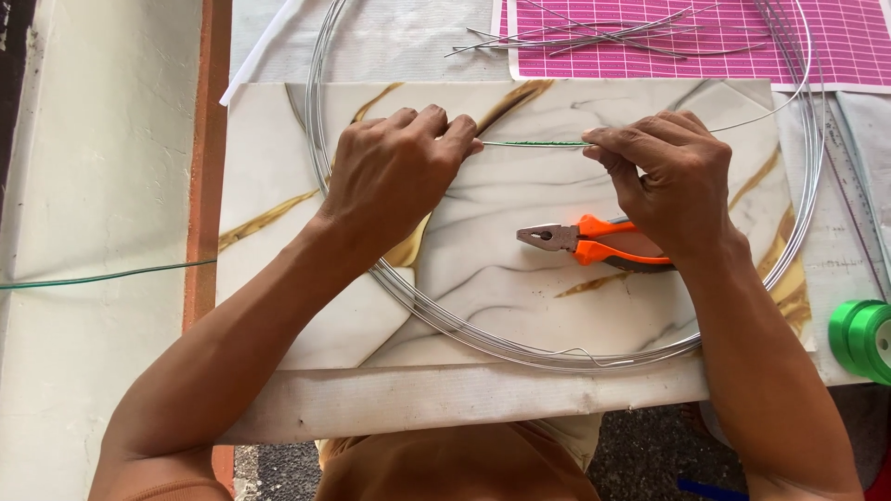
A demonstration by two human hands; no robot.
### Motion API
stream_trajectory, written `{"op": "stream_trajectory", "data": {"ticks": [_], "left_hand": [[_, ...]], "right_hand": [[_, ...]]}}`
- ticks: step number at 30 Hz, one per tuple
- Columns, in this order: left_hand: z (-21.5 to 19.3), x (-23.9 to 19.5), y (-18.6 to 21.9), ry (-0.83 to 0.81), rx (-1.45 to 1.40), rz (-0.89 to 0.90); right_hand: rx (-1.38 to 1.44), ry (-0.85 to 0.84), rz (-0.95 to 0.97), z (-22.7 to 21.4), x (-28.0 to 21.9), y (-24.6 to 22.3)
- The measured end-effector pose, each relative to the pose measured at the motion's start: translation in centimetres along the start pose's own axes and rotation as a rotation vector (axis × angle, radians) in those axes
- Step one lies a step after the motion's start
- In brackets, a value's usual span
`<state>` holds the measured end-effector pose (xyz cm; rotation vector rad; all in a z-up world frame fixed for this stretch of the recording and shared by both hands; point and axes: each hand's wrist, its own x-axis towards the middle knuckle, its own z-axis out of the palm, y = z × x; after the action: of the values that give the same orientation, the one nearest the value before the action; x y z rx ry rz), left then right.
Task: Attaching and securing green floral wire to a circular silver wire frame using pliers.
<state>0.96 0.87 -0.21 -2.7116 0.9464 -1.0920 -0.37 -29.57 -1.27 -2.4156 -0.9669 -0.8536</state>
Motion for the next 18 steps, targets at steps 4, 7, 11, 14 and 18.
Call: {"op": "stream_trajectory", "data": {"ticks": [4,7,11,14,18], "left_hand": [[-0.5,0.4,0.1,0.089,0.079,0.009],[-0.8,0.5,0.1,0.087,0.036,-0.002],[-1.1,0.6,-0.2,0.04,-0.054,0.012],[-1.7,0.8,-0.5,-0.026,-0.118,0.033],[-2.0,0.9,-1.0,-0.285,-0.354,-0.012]], "right_hand": [[-0.029,0.011,-0.008,0.1,0.0,0.1],[-0.016,0.022,-0.004,0.0,0.0,0.2],[-0.021,0.021,-0.011,0.0,0.0,0.2],[-0.019,0.025,-0.017,0.1,0.0,0.3],[-0.001,0.007,-0.029,-0.1,0.2,0.2]]}}
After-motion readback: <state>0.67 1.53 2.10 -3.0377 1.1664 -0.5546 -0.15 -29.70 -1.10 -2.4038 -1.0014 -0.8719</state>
